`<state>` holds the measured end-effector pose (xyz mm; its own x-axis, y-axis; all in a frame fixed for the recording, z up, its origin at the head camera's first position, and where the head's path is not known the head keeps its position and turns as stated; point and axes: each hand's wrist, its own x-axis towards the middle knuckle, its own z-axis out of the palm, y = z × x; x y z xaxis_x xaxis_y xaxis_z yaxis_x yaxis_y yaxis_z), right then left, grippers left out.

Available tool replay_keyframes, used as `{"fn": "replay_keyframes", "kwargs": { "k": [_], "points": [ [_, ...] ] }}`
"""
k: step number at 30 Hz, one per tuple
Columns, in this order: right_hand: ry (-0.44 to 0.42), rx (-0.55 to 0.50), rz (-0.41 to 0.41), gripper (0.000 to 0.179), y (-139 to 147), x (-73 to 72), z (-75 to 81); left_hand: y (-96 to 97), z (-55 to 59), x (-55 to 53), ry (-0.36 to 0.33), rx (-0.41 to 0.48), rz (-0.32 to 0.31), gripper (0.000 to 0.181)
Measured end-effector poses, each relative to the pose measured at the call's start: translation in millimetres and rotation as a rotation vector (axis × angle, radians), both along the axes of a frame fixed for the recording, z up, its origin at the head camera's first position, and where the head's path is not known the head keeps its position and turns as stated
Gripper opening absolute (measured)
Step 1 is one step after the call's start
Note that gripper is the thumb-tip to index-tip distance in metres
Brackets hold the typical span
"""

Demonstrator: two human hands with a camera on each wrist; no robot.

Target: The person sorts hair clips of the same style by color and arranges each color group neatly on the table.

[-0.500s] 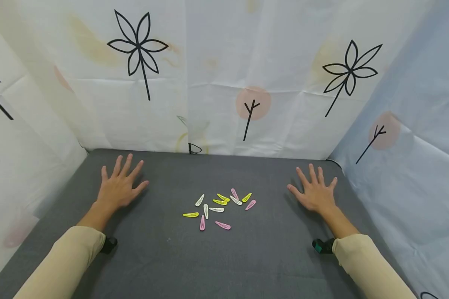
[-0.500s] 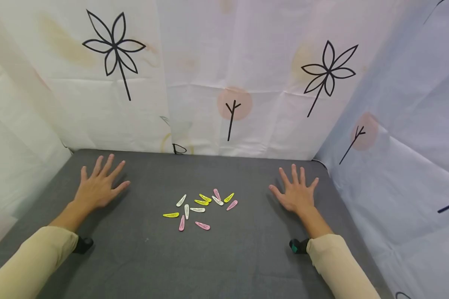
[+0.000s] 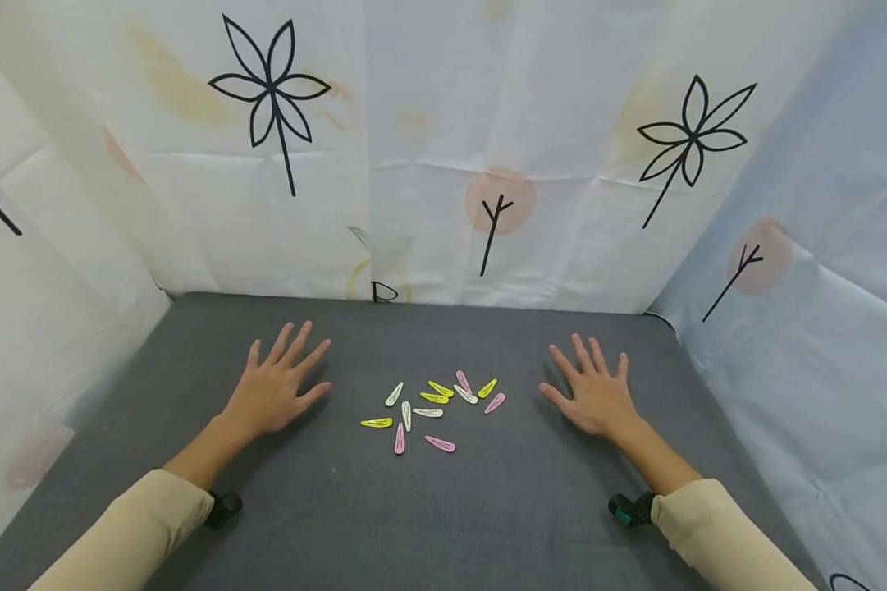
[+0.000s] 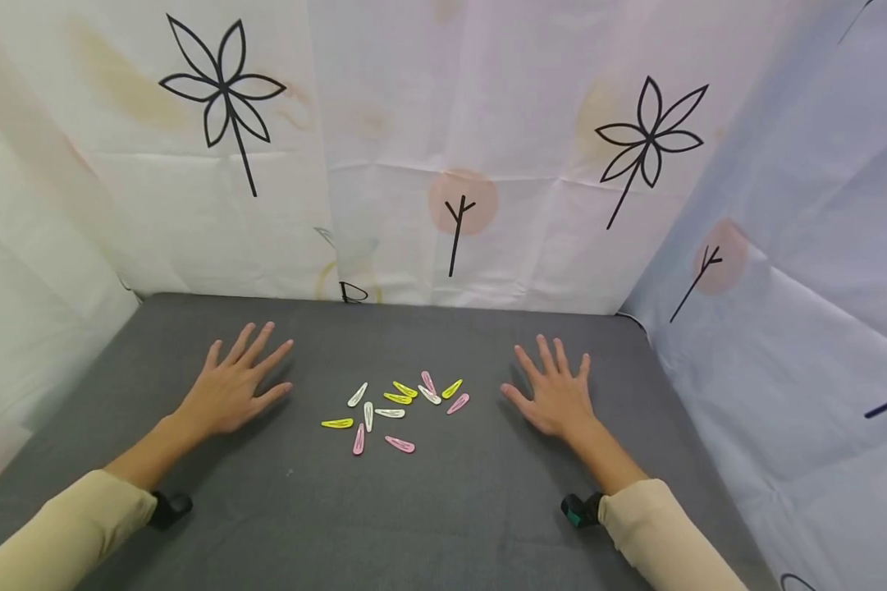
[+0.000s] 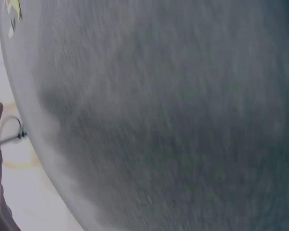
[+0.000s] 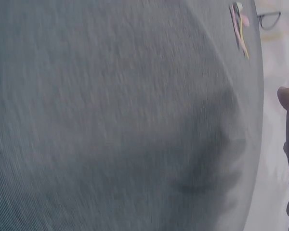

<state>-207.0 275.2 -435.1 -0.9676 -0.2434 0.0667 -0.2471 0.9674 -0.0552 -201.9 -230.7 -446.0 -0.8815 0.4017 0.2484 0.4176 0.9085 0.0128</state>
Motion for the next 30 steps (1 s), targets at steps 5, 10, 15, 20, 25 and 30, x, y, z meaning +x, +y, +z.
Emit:
{"fn": "replay_keyframes", "kwargs": {
  "k": [5, 10, 15, 20, 25, 30],
  "points": [
    [-0.007, -0.023, 0.037, 0.074, -14.2, 7.2, -4.0, 17.7, -1.0, 8.3, -0.016, 0.013, -0.051, 0.068],
    [0.003, -0.078, 0.08, 0.072, -27.4, 13.3, -8.8, 33.6, -7.2, 16.7, -0.001, 0.045, -0.116, 0.067],
    [0.018, -0.131, 0.117, 0.07, -38.9, 18.0, -13.8, 48.4, -10.3, 25.6, 0.003, 0.06, -0.177, 0.066],
    [-0.009, -0.166, 0.126, 0.069, -48.7, 23.9, -15.9, 63.6, -11.0, 33.8, -0.035, 0.081, -0.215, 0.067],
    [0.017, -0.192, 0.15, 0.061, -56.3, 27.5, -19.1, 73.4, -13.7, 39.2, -0.095, 0.071, -0.221, 0.066],
    [0.085, -0.244, 0.172, 0.05, -61.9, 28.9, -21.0, 78.7, -16.9, 41.5, -0.132, 0.05, -0.222, 0.063]
  ]
}}
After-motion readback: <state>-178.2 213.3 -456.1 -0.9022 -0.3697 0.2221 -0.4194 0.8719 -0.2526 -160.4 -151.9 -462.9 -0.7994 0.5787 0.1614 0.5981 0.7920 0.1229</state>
